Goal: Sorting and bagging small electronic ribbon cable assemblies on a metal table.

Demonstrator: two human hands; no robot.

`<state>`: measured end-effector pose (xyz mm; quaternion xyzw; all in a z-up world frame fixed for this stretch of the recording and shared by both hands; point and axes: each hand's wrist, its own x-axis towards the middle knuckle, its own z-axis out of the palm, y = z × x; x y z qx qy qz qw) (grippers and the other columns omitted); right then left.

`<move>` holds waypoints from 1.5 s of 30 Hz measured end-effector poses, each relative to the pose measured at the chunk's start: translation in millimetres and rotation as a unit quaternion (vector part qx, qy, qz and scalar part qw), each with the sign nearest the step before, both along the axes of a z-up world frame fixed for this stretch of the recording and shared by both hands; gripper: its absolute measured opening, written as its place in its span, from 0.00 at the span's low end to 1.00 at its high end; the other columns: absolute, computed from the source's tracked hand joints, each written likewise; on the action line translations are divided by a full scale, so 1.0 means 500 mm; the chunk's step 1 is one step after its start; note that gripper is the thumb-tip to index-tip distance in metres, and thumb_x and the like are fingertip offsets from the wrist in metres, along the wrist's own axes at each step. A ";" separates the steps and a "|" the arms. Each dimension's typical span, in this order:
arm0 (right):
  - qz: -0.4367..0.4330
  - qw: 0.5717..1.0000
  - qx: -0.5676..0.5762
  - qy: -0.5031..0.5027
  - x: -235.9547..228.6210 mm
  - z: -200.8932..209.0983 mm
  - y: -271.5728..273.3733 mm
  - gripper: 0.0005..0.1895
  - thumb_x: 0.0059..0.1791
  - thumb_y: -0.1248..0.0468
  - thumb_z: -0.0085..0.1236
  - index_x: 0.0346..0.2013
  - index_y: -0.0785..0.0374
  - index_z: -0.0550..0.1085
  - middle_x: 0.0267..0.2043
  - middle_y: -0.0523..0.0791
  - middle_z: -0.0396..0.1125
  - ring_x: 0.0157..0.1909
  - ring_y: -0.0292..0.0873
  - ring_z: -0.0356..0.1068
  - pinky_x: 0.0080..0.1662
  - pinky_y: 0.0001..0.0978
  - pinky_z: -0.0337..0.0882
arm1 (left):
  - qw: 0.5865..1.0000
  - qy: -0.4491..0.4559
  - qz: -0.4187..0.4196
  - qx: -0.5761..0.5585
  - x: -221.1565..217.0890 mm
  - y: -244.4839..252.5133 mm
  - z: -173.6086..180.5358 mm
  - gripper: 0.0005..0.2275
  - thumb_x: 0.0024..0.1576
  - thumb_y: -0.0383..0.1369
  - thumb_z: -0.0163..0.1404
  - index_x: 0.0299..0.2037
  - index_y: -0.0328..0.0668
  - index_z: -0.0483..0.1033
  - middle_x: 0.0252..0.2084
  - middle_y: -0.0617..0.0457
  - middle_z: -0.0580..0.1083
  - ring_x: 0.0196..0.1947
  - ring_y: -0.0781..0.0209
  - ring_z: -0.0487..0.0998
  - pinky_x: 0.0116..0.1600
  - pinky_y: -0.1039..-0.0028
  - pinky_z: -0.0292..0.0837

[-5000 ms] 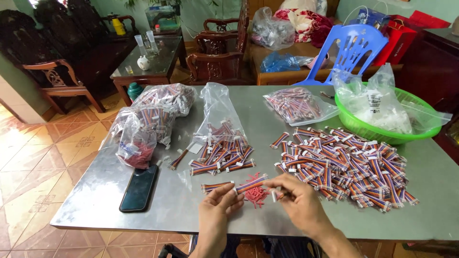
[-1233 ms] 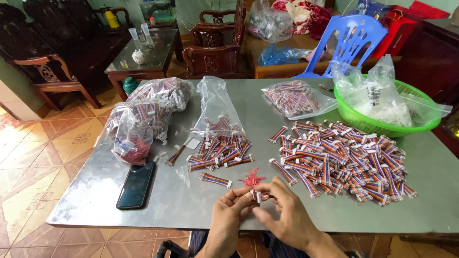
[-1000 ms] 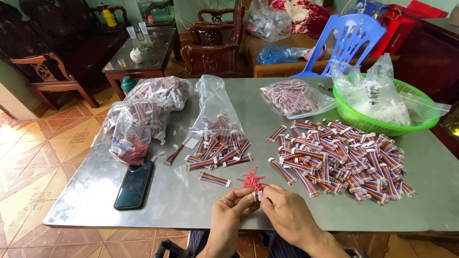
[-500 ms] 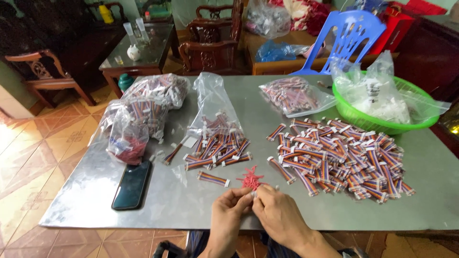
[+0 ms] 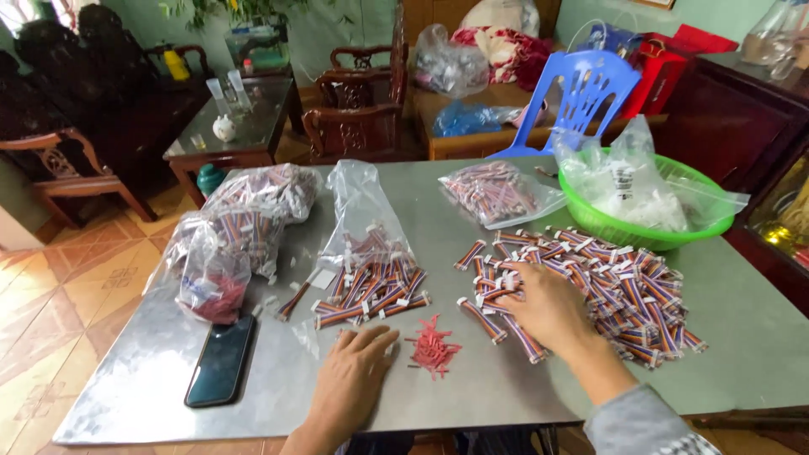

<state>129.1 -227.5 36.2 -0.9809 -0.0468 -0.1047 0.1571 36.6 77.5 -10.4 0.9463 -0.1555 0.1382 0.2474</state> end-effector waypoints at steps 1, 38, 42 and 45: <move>0.003 0.999 -0.003 -0.032 0.016 -0.001 0.001 0.32 0.42 0.44 0.67 0.58 0.50 0.75 0.54 0.46 0.74 0.50 0.53 0.76 0.48 0.50 0.74 | 0.999 0.021 0.003 0.035 0.008 -0.001 -0.007 0.18 0.63 0.40 0.47 0.62 0.52 0.74 0.59 0.58 0.76 0.49 0.57 0.71 0.50 0.65 0.69; 0.190 0.949 0.217 0.125 -0.026 -0.070 0.089 0.11 0.44 0.69 0.62 0.34 0.51 0.87 0.34 0.34 0.74 0.34 0.33 0.71 0.40 0.24 0.65 | 0.901 -0.064 0.185 -0.387 -0.060 0.001 0.115 0.04 0.59 0.32 0.54 0.42 0.46 0.80 0.35 0.58 0.82 0.25 0.66 0.84 0.37 0.78 0.83; 0.206 0.961 0.144 0.120 -0.025 -0.073 0.095 0.10 0.45 0.71 0.51 0.34 0.53 0.78 0.38 0.37 0.71 0.38 0.41 0.71 0.42 0.34 0.67 | 0.816 0.006 0.170 -0.553 -0.053 -0.025 0.069 0.05 0.61 0.30 0.52 0.39 0.36 0.79 0.31 0.49 0.78 0.30 0.62 0.78 0.41 0.74 0.78; 0.191 0.963 0.137 0.133 -0.036 -0.061 0.092 0.06 0.48 0.69 0.49 0.33 0.54 0.73 0.39 0.37 0.71 0.39 0.42 0.71 0.43 0.37 0.67 | 0.753 0.026 0.158 -0.639 -0.037 -0.036 0.013 0.06 0.62 0.29 0.52 0.43 0.34 0.78 0.31 0.47 0.76 0.30 0.61 0.74 0.40 0.73 0.75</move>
